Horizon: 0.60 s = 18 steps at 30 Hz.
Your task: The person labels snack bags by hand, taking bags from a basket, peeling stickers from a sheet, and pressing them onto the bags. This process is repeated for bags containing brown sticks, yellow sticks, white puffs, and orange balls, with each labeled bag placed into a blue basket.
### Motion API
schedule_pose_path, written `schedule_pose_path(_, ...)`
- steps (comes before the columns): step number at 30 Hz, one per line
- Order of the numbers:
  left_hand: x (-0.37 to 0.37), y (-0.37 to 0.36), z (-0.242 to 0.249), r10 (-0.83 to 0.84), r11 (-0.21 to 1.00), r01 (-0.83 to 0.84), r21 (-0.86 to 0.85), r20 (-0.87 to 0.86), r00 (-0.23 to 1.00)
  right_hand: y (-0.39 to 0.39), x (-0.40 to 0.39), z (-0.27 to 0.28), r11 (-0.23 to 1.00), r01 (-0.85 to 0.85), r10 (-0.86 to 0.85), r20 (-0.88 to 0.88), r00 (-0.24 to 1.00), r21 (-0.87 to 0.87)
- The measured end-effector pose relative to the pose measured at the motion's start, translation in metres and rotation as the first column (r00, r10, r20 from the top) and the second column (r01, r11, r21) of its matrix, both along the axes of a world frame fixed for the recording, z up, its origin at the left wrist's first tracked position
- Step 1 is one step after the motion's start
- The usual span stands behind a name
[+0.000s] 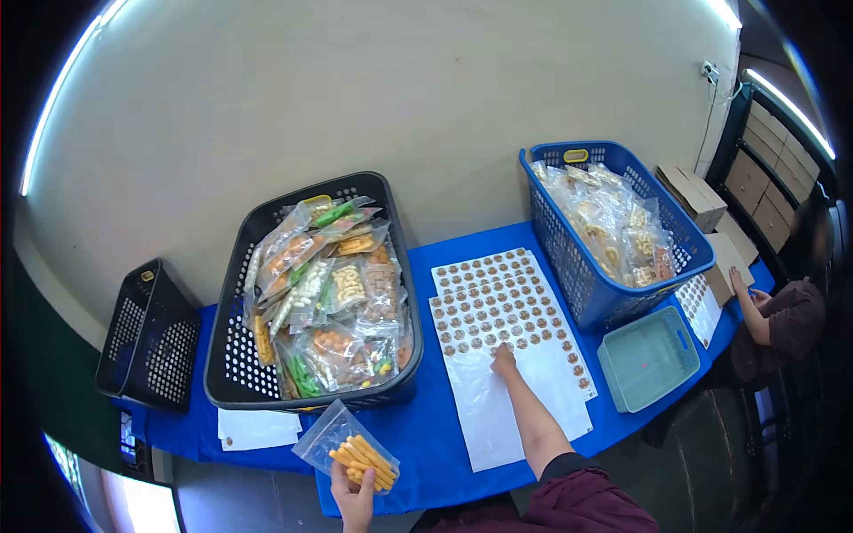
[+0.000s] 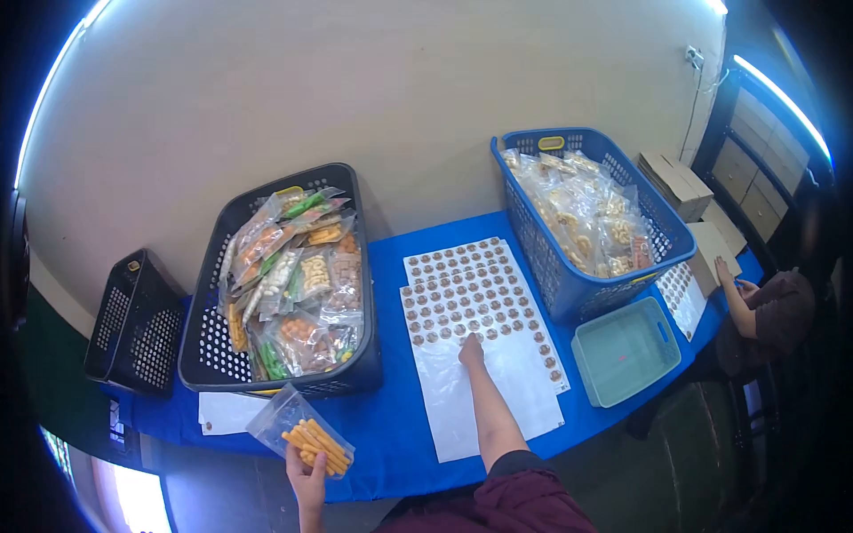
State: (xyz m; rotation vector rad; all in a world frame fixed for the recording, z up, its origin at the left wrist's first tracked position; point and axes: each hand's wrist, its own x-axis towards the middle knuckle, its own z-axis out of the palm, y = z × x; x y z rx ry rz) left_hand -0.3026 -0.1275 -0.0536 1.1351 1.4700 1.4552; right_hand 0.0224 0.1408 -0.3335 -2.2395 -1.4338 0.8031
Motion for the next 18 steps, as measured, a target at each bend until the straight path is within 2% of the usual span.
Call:
schedule_pose_path(3,0.006,0.0,0.011,-0.017,0.999,0.017,-0.037,0.016,1.0,-0.011,-0.016,0.021,0.994,0.106,-0.106,-0.001,0.994,-0.02)
schedule_pose_path(5,0.009,-0.002,0.024,-0.022,0.996,0.024,-0.085,0.022,1.0,-0.013,-0.013,0.021,0.999,0.05,-0.05,-0.021,0.999,0.004)
schedule_pose_path(9,0.01,-0.002,0.027,-0.03,0.999,0.032,-0.023,0.066,0.997,-0.008,-0.007,0.013,0.999,-0.001,0.002,-0.031,1.0,0.042)
schedule_pose_path(14,-0.002,-0.006,-0.004,-0.011,1.0,0.011,0.005,0.007,1.0,0.001,-0.001,0.005,0.999,-0.034,0.034,-0.012,0.999,0.02)
schedule_pose_path(18,-0.002,-0.005,-0.009,-0.021,1.0,0.021,-0.013,-0.014,1.0,0.005,0.003,-0.005,0.998,-0.064,0.064,0.014,0.998,-0.001)
